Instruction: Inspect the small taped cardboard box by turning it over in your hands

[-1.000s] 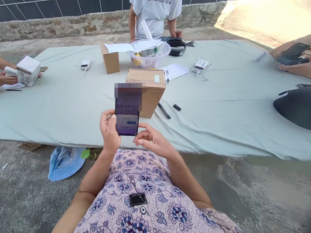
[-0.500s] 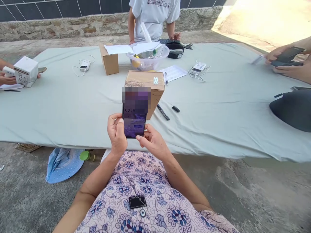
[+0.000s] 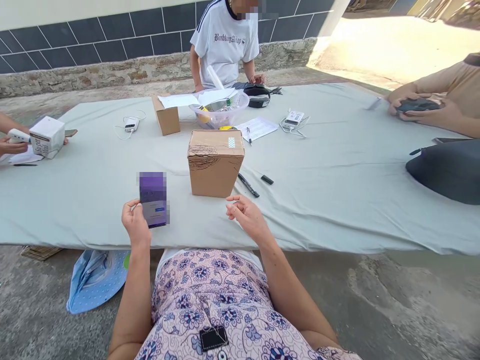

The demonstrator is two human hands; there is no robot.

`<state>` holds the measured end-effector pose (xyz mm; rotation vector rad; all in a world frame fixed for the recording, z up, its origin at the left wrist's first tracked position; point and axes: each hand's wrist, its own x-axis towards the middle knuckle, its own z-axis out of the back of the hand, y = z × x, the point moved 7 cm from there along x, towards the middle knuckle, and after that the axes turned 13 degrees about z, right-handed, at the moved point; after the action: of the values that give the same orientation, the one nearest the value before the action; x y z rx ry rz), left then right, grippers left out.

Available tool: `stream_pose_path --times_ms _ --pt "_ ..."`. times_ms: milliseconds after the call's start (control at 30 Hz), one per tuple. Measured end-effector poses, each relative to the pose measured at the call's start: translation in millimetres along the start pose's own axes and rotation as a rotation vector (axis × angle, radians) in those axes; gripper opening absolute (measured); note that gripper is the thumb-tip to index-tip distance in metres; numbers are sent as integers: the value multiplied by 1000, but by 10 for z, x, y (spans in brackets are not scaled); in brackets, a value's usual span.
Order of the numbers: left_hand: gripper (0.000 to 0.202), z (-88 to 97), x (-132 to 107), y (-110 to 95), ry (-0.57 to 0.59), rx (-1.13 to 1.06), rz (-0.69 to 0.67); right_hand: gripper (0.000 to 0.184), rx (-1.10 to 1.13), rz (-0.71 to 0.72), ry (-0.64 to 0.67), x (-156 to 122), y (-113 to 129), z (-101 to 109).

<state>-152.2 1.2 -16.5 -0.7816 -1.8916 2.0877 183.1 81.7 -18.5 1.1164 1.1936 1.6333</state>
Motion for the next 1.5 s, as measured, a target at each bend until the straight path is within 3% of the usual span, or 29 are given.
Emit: stream_pose_path --times_ms 200,333,467,567,700,800,967,1133,1333,1500 --pt "18 205 470 173 -56 189 91 41 -105 -45 -119 101 -245 200" --pt "13 275 507 165 -72 349 50 40 -138 -49 -135 117 -295 241" --pt "22 279 378 -10 -103 470 -82 46 -170 -42 -174 143 -332 282" --pt "36 95 231 -178 -33 490 -180 52 -179 -31 -203 186 -362 283" --pt "51 -503 6 -332 349 391 -237 61 -175 4 -230 272 -378 247" --pt "70 -1006 -186 -336 618 488 -248 68 -175 37 -237 335 -379 220" --pt "73 -1459 -363 -233 740 503 -255 68 -186 92 -282 393 -340 200" --pt "67 -1494 -549 -135 690 400 -240 63 -179 125 -209 376 -204 96" --pt "55 -1347 -851 -276 573 405 -317 60 -298 181 -264 196 119 220" --pt "53 -1303 -1003 -204 527 443 -346 54 -488 213 -250 104 229 301"
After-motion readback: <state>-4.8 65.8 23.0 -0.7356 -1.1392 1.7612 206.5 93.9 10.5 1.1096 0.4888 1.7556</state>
